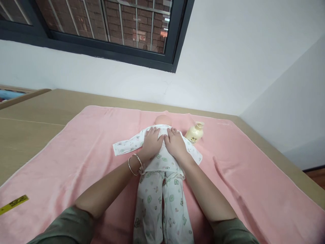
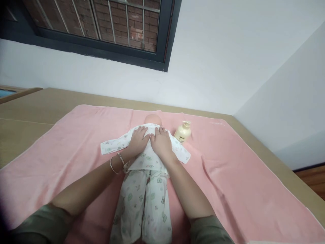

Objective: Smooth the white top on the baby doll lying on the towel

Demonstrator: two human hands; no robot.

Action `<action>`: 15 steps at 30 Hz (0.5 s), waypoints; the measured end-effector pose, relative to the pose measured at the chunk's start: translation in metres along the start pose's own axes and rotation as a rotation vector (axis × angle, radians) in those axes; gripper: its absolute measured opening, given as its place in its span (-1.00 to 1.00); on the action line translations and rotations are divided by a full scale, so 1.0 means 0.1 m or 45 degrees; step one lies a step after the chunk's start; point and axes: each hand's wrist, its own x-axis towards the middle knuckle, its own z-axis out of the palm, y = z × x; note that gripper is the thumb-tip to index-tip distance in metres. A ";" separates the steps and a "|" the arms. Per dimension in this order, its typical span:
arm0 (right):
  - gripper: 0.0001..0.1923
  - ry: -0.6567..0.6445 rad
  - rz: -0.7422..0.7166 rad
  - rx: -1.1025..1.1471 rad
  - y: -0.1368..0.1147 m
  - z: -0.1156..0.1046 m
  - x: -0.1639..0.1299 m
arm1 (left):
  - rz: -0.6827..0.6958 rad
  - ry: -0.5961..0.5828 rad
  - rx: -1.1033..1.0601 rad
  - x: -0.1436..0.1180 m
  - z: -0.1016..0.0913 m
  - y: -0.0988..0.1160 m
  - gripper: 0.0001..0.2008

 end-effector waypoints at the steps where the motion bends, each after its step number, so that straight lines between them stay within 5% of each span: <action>1: -0.43 -0.007 -0.001 -0.038 -0.06 0.00 -0.04 | 0.013 -0.023 0.014 0.04 -0.03 -0.03 -0.53; 7: -0.43 -0.094 -0.113 -0.162 -0.30 -0.11 -0.27 | 0.109 -0.115 0.172 0.06 -0.13 -0.06 -0.50; 15: -0.44 -0.075 -0.041 0.198 0.10 -0.09 0.04 | 0.189 -0.099 0.393 -0.21 -0.15 0.19 -0.53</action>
